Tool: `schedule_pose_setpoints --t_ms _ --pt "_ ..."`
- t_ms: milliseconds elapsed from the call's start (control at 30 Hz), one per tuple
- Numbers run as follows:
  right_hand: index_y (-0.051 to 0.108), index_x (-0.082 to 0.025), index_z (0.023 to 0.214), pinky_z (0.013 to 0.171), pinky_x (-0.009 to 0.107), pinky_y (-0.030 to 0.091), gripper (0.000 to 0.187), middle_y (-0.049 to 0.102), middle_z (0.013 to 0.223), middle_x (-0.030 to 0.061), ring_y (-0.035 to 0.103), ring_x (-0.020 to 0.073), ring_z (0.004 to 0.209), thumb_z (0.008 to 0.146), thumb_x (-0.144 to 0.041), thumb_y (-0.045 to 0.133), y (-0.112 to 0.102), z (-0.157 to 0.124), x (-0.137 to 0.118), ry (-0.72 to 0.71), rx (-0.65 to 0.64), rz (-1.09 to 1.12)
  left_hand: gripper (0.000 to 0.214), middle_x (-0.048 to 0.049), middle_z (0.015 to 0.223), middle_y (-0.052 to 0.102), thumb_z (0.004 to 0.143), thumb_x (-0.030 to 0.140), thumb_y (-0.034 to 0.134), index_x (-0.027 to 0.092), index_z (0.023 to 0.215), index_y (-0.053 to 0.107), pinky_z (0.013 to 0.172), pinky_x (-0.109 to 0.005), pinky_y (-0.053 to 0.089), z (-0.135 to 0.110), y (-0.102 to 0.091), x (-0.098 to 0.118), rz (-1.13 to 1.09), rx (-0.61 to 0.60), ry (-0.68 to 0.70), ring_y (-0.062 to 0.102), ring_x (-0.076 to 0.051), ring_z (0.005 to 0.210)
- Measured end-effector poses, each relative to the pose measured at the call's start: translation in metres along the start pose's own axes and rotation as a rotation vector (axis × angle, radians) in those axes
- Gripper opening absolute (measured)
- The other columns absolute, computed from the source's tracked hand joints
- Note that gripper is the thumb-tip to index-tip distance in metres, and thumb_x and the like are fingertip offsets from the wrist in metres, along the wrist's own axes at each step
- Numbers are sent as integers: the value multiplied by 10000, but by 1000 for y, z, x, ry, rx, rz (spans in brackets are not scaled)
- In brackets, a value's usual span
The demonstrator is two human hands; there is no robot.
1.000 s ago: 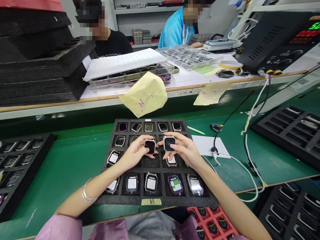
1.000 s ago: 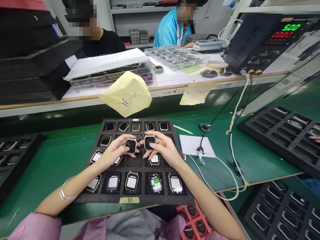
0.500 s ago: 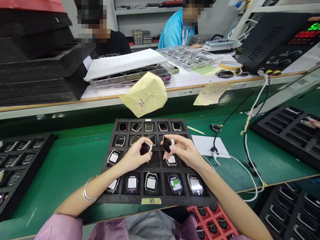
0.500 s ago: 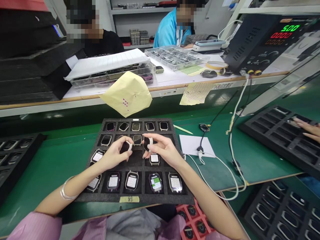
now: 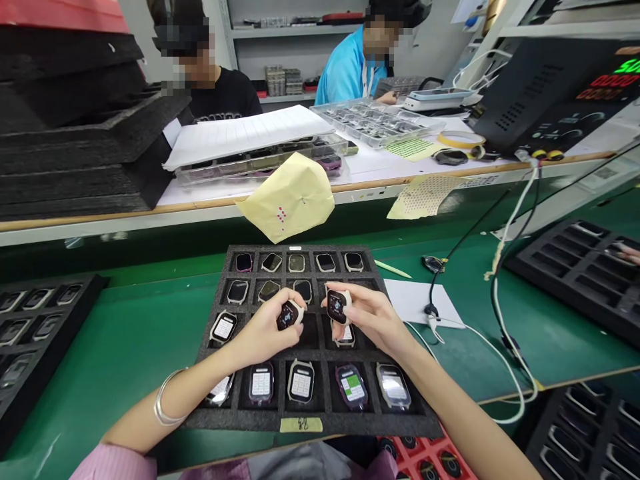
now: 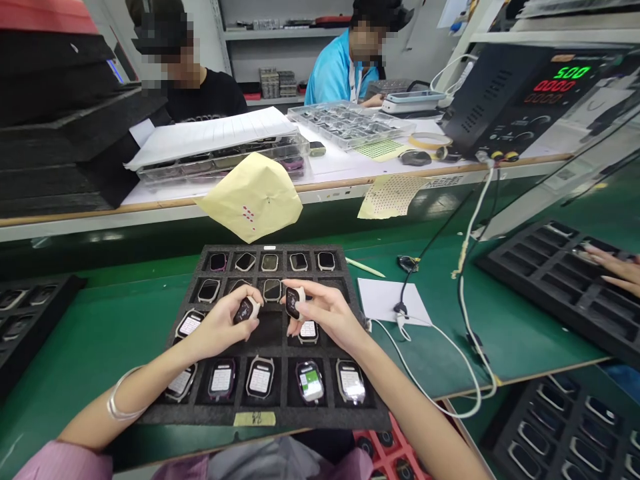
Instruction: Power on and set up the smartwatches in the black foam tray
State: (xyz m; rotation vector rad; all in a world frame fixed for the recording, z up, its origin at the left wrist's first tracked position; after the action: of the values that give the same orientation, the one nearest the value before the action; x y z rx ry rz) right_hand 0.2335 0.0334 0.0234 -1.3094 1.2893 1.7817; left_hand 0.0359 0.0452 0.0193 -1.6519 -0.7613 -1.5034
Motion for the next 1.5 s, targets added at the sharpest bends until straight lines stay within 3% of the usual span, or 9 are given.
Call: schedule_pose_setpoints --t_ms 233,533,667,933,1133,1300,1500 --pt "661 -246 1205 539 298 570 376 704 974 77 694 188 594 833 -256 714 -2 0 3 22 -18 53 285 38 776 434 801 122 550 205 1062 468 640 -241 374 2 4 4 -114 -45 -48 420 -115 665" --pt "669 -249 1199 532 268 572 354 688 999 66 683 159 574 846 -245 697 -6 -4 4 33 12 18 288 23 850 485 741 82 522 206 996 474 691 -243 351 1 10 10 69 -115 -55 439 -131 746" --pt "670 -245 1197 561 266 569 353 695 974 60 681 156 592 845 -228 694 -6 -2 3 18 38 4 316 11 901 510 758 110 543 203 1053 478 729 -249 368 3 11 5 96 -59 0 467 -140 783" --pt "675 -208 1181 520 264 547 372 699 899 55 655 146 530 812 -222 713 -5 -3 1 -12 98 -34 265 21 846 511 742 95 529 194 987 508 709 -238 368 3 9 0 125 -12 59 474 -134 753" --pt "674 -214 1176 539 246 554 364 700 919 49 660 136 549 815 -234 714 -1 -4 1 -2 60 -68 295 12 856 515 759 104 536 192 1040 506 712 -251 379 5 5 0 131 52 73 488 -143 766" --pt "649 -217 1220 542 258 555 386 708 953 69 667 146 553 839 -256 703 -4 -5 5 34 -19 -126 286 -2 901 542 753 80 526 191 1016 509 783 -268 388 5 3 0 157 38 66 508 -156 829" --pt "613 -230 1262 578 277 557 417 701 1011 78 674 154 586 853 -263 694 -7 -6 5 10 -12 -153 303 0 922 534 783 131 554 194 1074 504 758 -263 388 5 6 0 129 29 65 508 -154 832"
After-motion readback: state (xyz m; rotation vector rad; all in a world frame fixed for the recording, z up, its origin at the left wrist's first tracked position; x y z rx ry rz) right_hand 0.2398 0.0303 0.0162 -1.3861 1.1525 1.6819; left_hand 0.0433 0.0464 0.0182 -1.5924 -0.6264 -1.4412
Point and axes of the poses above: each hand's wrist, its own z-axis towards the middle knuckle, its own y-axis out of the palm, x = y × z, the point moved 3 cm from there along z, towards the middle knuckle
